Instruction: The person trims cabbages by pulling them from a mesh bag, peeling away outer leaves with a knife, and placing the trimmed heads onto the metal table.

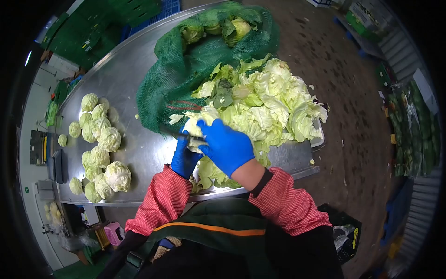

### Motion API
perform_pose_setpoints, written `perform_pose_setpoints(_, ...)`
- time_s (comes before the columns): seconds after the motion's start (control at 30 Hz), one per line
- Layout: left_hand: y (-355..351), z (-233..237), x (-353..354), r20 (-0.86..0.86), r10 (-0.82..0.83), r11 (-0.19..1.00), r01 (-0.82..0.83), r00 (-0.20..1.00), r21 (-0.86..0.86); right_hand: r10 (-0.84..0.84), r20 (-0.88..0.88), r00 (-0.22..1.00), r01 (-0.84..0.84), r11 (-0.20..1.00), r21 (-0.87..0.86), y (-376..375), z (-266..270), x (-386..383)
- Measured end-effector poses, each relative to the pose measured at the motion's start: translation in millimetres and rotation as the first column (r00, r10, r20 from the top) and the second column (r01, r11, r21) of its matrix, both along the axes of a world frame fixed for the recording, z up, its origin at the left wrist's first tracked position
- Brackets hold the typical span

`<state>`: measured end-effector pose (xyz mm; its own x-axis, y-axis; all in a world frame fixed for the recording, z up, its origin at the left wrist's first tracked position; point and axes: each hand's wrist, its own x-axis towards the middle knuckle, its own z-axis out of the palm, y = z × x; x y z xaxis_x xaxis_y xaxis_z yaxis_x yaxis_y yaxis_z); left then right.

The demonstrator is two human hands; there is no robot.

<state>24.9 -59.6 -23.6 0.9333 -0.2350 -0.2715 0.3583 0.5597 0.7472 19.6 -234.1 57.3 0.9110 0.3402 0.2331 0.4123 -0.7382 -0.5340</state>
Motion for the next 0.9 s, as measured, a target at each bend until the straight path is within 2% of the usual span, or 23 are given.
perform_pose_setpoints(0.03, -4.1, 4.0, 3.1, 0.019, 0.029, 0.999, -0.03, 0.999, 0.024, 0.092, -0.041, 0.995, -0.093, 0.996, -0.02, 0.6, -1.7, -4.4)
perform_pose_setpoints(0.07, -0.9, -18.0, 8.3, 0.027, 0.084, 0.995, -0.083, 0.996, -0.05, 0.185, -0.082, 0.979, -0.189, 0.981, -0.037, 1.2, -2.5, -8.9)
perform_pose_setpoints(0.1, 6.3, -26.2, 6.2, -0.087, 0.057, 0.988, -0.069, 0.995, -0.142, 0.28, -0.131, 0.951, -0.289, 0.956, -0.05, 1.4, -3.9, -13.2)
perform_pose_setpoints(0.2, 8.7, -4.0, 5.5, -0.041, 0.109, 0.986, -0.113, 0.993, -0.124, 0.323, -0.262, 0.909, -0.205, 0.897, 0.392, -10.0, -30.5, -15.1)
perform_pose_setpoints(0.23, 7.1, 8.6, 3.5, -0.014, 0.135, 0.987, -0.135, 0.991, -0.082, 0.185, -0.273, 0.944, -0.055, 0.905, 0.423, -12.1, -17.8, -5.6)
perform_pose_setpoints(0.27, 6.6, 16.8, 1.5, 0.014, 0.157, 0.987, -0.156, 0.988, -0.039, 0.0, -0.193, 0.981, 0.046, 0.971, 0.235, -15.1, -4.6, 2.2)
perform_pose_setpoints(0.3, 8.6, 20.4, -0.9, -0.044, 0.158, 0.987, -0.16, 0.986, -0.033, -0.044, -0.114, 0.992, 0.066, 0.978, 0.199, -15.1, 0.6, 8.2)
perform_pose_setpoints(0.33, 8.4, 19.7, 0.1, 0.011, 0.162, 0.987, -0.162, 0.987, 0.007, -0.086, -0.033, 0.996, 0.09, 0.982, 0.164, -14.9, 2.9, 12.8)
perform_pose_setpoints(0.4, 5.6, 16.8, 2.0, 0.118, 0.16, 0.982, -0.17, 0.98, 0.085, -0.057, 0.102, 0.993, 0.042, 0.989, 0.145, -8.0, 0.2, 18.9)
perform_pose_setpoints(0.43, 3.8, 16.4, 1.3, 0.12, 0.178, 0.976, -0.19, 0.977, 0.102, -0.039, 0.167, 0.985, 0.017, 0.991, 0.132, -5.2, -1.6, 20.1)
perform_pose_setpoints(0.53, 7.8, 14.4, 3.5, 0.257, 0.124, 0.959, -0.183, 0.958, 0.218, 0.017, 0.24, 0.971, -0.021, 1.0, 0.014, -0.6, -5.6, 20.9)
perform_pose_setpoints(0.57, 13.3, 2.8, 6.3, 0.291, 0.121, 0.923, -0.215, 0.949, 0.319, 0.045, 0.239, 0.97, -0.037, 0.999, -0.039, 0.0, -5.9, 22.0)
perform_pose_setpoints(0.67, 12.3, 11.8, 10.7, 0.477, 0.023, 0.787, -0.31, 0.879, 0.534, 0.138, 0.252, 0.958, -0.094, 0.98, -0.177, -0.6, -7.3, 25.8)
perform_pose_setpoints(0.73, 11.4, 10.5, 12.7, 0.469, 0.016, 0.801, -0.291, 0.883, 0.523, 0.219, 0.284, 0.933, -0.154, 0.96, -0.236, -0.2, -11.0, 27.8)
perform_pose_setpoints(0.8, 14.1, 2.4, 14.2, 0.417, 0.01, 0.83, -0.24, 0.909, 0.503, 0.215, 0.24, 0.947, -0.179, 0.97, -0.162, -0.1, -12.8, 29.9)
perform_pose_setpoints(0.83, 18.1, -0.4, 15.3, 0.519, -0.057, 0.745, -0.31, 0.853, 0.591, 0.214, 0.217, 0.952, -0.19, 0.974, -0.125, -0.5, -14.1, 31.1)
perform_pose_setpoints(0.87, 19.5, -2.3, 11.6, 0.368, 0.012, 0.87, -0.192, 0.93, 0.455, 0.128, 0.072, 0.989, -0.136, 0.982, 0.133, -0.1, -19.7, 33.3)
perform_pose_setpoints(0.9, 18.6, 8.2, 6.2, 0.196, 0.044, 0.956, -0.099, 0.98, 0.278, 0.077, -0.092, 0.993, -0.038, 0.928, 0.37, 3.6, -20.1, 37.9)
